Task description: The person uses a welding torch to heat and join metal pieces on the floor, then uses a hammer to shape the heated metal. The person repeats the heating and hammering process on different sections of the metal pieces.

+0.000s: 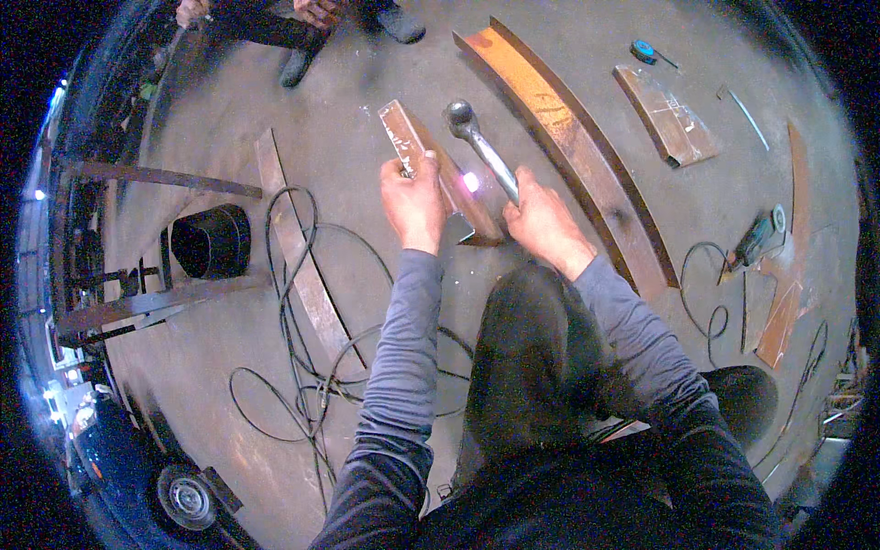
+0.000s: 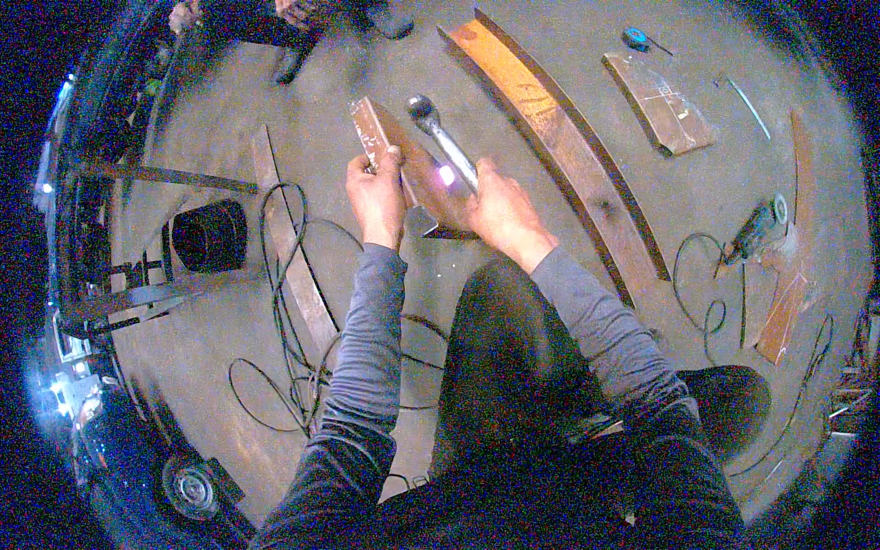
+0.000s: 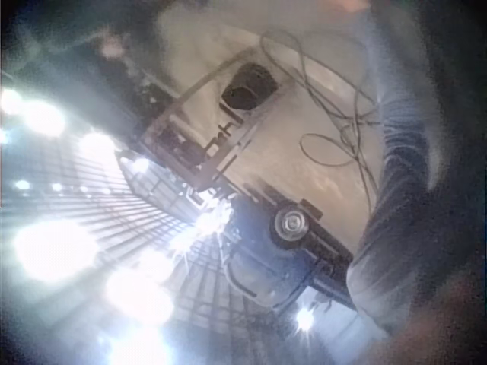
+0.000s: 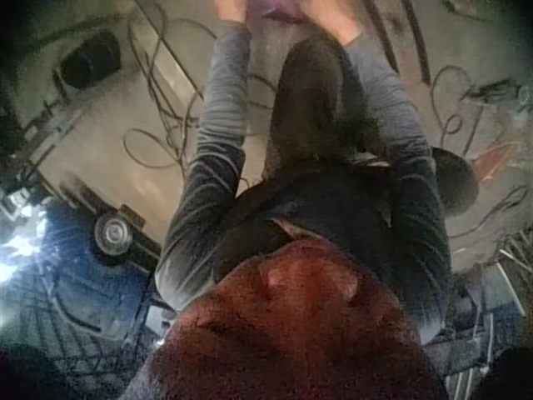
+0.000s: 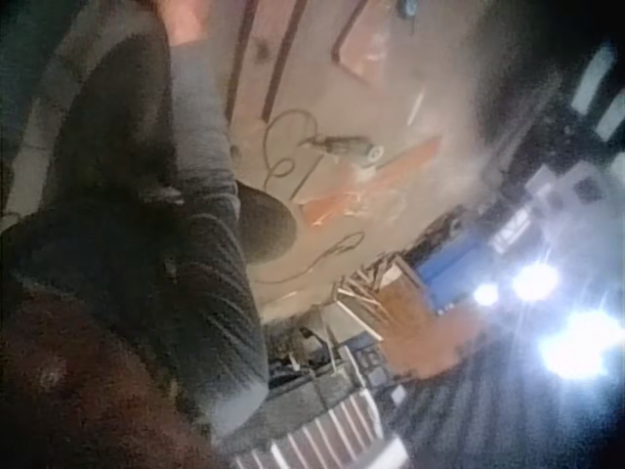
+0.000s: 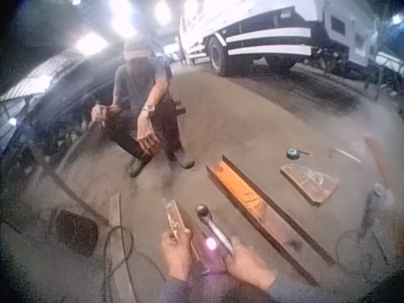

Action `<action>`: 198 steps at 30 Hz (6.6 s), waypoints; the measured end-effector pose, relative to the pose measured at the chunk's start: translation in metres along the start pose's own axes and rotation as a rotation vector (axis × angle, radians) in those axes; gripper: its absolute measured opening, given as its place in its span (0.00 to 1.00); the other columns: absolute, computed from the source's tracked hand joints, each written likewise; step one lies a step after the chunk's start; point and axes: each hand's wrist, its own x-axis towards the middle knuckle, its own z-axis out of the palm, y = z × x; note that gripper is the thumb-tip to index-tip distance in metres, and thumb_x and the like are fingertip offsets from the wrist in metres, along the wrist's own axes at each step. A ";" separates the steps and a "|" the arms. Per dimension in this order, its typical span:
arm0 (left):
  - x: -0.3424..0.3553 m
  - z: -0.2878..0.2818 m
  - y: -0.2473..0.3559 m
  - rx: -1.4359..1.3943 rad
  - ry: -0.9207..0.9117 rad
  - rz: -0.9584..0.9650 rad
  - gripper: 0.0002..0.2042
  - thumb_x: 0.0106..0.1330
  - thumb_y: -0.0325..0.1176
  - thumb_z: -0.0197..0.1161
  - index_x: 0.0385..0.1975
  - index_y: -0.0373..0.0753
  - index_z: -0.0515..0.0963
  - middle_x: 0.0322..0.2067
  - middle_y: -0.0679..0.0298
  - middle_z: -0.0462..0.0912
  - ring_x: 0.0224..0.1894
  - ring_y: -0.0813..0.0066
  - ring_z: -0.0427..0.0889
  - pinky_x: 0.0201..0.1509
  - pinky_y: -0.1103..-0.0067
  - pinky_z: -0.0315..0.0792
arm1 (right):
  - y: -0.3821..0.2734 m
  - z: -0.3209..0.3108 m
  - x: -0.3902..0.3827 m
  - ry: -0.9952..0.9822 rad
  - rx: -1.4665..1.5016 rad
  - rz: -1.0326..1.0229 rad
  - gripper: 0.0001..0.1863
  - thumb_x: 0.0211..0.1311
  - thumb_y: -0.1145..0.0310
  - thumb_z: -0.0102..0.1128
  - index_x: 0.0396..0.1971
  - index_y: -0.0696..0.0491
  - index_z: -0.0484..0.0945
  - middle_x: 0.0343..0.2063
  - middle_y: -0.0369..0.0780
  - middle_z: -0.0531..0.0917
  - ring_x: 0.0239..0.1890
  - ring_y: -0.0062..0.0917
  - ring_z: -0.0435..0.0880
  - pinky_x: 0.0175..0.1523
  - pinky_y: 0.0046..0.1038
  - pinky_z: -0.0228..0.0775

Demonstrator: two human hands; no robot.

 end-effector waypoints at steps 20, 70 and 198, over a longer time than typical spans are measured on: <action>-0.019 0.004 0.013 -0.041 -0.051 0.033 0.23 0.60 0.44 0.70 0.44 0.29 0.77 0.37 0.45 0.85 0.40 0.55 0.86 0.48 0.65 0.76 | 0.008 0.000 -0.008 -0.048 -0.026 0.028 0.18 0.61 0.69 0.56 0.48 0.62 0.70 0.36 0.60 0.84 0.36 0.52 0.87 0.44 0.48 0.79; 0.024 -0.026 -0.056 -0.187 -0.226 -0.199 0.24 0.59 0.44 0.72 0.41 0.26 0.79 0.36 0.53 0.86 0.36 0.67 0.86 0.41 0.71 0.78 | 0.041 -0.029 -0.026 0.030 -0.026 -0.156 0.19 0.64 0.65 0.59 0.49 0.61 0.72 0.36 0.60 0.83 0.34 0.54 0.86 0.39 0.48 0.78; 0.012 0.072 -0.148 0.991 -0.743 0.155 0.23 0.66 0.44 0.56 0.54 0.34 0.78 0.50 0.39 0.82 0.55 0.42 0.81 0.60 0.59 0.74 | 0.169 -0.033 -0.123 -0.182 0.823 0.332 0.23 0.72 0.65 0.56 0.61 0.57 0.64 0.23 0.32 0.72 0.15 0.14 0.70 0.15 0.22 0.67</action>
